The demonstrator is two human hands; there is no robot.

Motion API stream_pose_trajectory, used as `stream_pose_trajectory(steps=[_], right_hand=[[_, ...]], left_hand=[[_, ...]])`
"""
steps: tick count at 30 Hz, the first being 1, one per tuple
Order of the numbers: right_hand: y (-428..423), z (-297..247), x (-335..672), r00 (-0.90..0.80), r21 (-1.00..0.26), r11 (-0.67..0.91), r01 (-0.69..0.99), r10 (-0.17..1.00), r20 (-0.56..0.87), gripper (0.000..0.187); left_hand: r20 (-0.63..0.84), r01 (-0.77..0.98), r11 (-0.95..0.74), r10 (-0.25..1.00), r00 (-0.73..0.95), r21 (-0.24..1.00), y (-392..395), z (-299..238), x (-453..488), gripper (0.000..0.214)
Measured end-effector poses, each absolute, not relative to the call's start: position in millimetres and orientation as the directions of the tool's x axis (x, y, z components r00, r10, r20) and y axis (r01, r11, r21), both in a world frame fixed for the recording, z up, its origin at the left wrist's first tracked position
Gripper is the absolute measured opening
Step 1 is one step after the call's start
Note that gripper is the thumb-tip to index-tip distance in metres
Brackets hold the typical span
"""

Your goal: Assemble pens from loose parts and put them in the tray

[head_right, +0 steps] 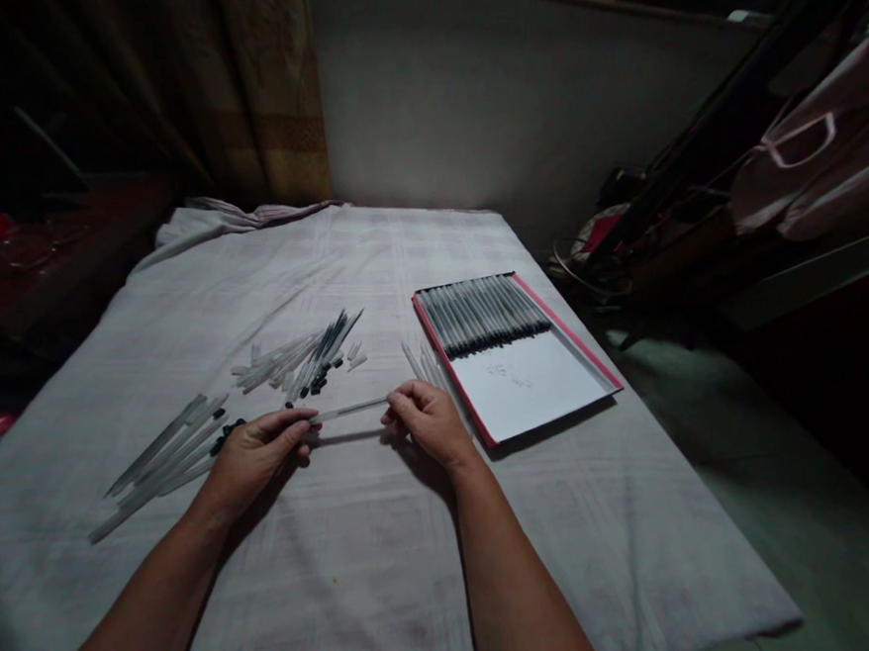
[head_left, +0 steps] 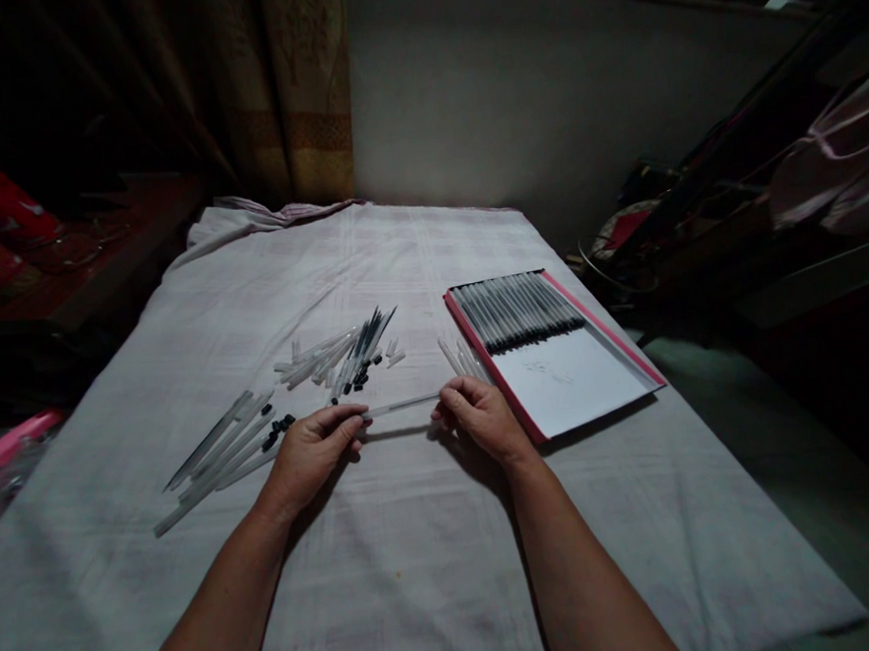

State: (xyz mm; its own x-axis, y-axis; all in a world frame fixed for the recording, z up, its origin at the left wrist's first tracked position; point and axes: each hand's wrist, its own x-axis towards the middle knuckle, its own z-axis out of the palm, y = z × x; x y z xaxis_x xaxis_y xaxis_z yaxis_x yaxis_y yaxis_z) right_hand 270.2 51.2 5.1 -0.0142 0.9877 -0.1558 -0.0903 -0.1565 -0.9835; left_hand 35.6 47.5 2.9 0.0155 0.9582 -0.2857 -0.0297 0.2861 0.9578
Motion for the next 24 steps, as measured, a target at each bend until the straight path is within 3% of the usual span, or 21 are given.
stream_pose_trajectory(steps=[7, 12, 18, 24], right_hand=[[51.1, 4.5, 269.4, -0.055, -0.979, -0.169, -0.114, 0.985, -0.164, 0.033], [52.4, 1.7, 270.4, -0.048, -0.989, -0.150, -0.012, 0.988, -0.149, 0.034], [52.1, -0.2, 268.7, -0.067, -0.976, -0.181, -0.124, 0.983, -0.174, 0.036], [52.4, 0.5, 269.6, -0.069, -0.972, -0.202, -0.121, 0.978, -0.194, 0.035]], left_hand=[[-0.291, -0.021, 0.291, 0.957, 0.011, 0.957, 47.5, 1.9, 35.0, 0.043], [-0.297, -0.018, 0.297, 0.955, 0.015, 0.955, 48.3, 4.2, 35.6, 0.047], [-0.308, -0.040, 0.308, 0.951, 0.013, 0.951, 48.5, 4.6, 36.6, 0.046], [-0.310, -0.071, 0.311, 0.950, 0.025, 0.948, 48.9, 4.1, 35.4, 0.048]])
